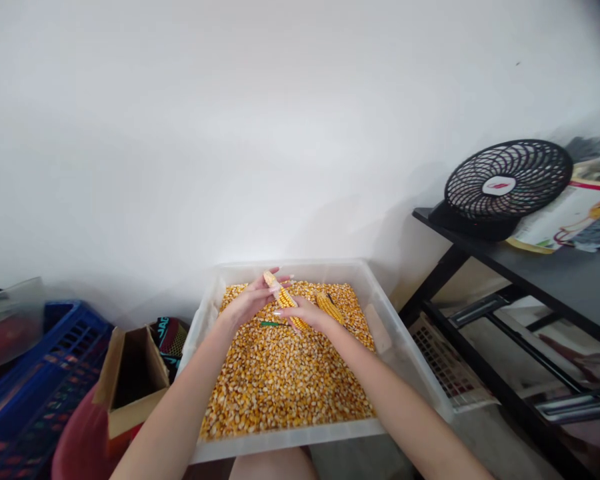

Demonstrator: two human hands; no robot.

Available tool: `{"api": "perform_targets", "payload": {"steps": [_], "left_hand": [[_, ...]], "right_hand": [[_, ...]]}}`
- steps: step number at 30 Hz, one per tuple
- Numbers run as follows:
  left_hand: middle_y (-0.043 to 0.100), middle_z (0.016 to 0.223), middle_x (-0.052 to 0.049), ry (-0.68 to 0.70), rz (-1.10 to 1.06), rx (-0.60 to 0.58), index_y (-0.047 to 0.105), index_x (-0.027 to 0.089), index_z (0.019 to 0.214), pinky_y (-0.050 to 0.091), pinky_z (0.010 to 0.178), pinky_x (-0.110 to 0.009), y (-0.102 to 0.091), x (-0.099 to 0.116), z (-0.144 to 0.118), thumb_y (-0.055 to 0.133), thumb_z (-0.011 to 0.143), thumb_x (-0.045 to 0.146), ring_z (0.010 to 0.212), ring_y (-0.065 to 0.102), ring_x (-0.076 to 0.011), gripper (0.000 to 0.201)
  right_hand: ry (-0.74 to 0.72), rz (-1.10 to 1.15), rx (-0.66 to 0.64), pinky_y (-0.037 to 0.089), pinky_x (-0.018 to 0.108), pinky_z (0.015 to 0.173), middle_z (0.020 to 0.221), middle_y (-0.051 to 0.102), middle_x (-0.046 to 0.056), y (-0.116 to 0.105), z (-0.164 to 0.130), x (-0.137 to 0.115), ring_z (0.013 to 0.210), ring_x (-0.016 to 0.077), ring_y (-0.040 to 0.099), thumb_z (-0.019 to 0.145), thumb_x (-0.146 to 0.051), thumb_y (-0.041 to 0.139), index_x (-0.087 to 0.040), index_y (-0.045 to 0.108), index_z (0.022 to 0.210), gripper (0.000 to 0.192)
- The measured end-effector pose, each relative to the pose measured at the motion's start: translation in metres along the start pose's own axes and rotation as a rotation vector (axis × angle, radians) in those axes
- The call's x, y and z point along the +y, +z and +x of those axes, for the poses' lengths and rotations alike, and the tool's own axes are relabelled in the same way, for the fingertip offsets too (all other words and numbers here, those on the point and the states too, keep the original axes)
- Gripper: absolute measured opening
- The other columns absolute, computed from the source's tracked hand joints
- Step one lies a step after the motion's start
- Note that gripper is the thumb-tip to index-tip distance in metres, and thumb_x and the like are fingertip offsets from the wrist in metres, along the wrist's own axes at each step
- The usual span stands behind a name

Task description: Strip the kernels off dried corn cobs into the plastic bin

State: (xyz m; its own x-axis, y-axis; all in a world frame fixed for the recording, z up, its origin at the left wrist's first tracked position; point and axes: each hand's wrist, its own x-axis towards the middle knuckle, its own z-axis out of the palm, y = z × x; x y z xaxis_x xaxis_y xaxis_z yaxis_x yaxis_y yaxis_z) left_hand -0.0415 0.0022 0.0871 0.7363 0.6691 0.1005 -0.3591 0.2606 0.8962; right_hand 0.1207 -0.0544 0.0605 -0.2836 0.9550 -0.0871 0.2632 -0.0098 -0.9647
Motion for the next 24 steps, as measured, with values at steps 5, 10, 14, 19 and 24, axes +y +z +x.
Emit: {"api": "perform_targets", "payload": {"steps": [5, 10, 14, 19, 24], "left_hand": [[0.064, 0.099, -0.01, -0.007, 0.136, 0.203, 0.05, 0.018, 0.109, 0.039, 0.087, -0.038, 0.0, -0.006, 0.005, 0.057, 0.077, 0.038, 0.096, 0.058, -0.0232, 0.039], [0.066, 0.085, -0.006, 0.08, 0.247, 0.358, 0.052, 0.017, 0.091, 0.043, 0.078, -0.032, 0.0, -0.013, 0.01, 0.06, 0.072, 0.039, 0.085, 0.06, -0.0195, 0.03], [0.065, 0.087, -0.007, 0.073, 0.214, 0.362, 0.05, 0.017, 0.092, 0.042, 0.08, -0.034, 0.006, -0.013, 0.01, 0.062, 0.072, 0.036, 0.088, 0.06, -0.0205, 0.03], [0.064, 0.093, -0.007, 0.105, 0.087, 0.311, 0.047, 0.017, 0.096, 0.039, 0.084, -0.033, 0.012, -0.013, 0.009, 0.064, 0.071, 0.028, 0.096, 0.058, -0.0209, 0.032], [0.062, 0.098, -0.005, 0.147, 0.034, 0.237, 0.046, 0.018, 0.096, 0.037, 0.087, -0.033, 0.012, -0.015, 0.009, 0.066, 0.069, 0.02, 0.096, 0.058, -0.0195, 0.034]], "right_hand": [[-0.026, -0.054, 0.056, 0.045, 0.028, 0.066, 0.077, 0.062, 0.001, 0.003, -0.001, -0.003, 0.072, 0.0171, 0.057, 0.072, -0.043, 0.058, -0.02, 0.059, 0.097, 0.034], [-0.058, -0.284, 0.315, 0.043, 0.027, 0.067, 0.088, 0.063, 0.002, 0.009, 0.002, 0.001, 0.074, 0.0165, 0.057, 0.072, -0.041, 0.058, -0.023, 0.054, 0.108, 0.04], [-0.048, -0.367, 0.392, 0.041, 0.026, 0.061, 0.073, 0.062, 0.002, 0.012, 0.005, 0.008, 0.064, 0.0152, 0.056, 0.072, -0.038, 0.058, -0.02, 0.058, 0.095, 0.029], [0.11, -0.072, 0.208, 0.035, 0.024, 0.041, 0.047, 0.047, -0.003, 0.017, 0.008, 0.016, 0.038, 0.0114, 0.043, 0.071, -0.044, 0.057, -0.018, 0.055, 0.077, 0.027], [0.152, 0.066, 0.167, 0.037, 0.025, 0.042, 0.048, 0.048, -0.002, 0.022, 0.008, 0.018, 0.04, 0.012, 0.043, 0.068, -0.043, 0.06, -0.02, 0.052, 0.069, 0.025]]}}
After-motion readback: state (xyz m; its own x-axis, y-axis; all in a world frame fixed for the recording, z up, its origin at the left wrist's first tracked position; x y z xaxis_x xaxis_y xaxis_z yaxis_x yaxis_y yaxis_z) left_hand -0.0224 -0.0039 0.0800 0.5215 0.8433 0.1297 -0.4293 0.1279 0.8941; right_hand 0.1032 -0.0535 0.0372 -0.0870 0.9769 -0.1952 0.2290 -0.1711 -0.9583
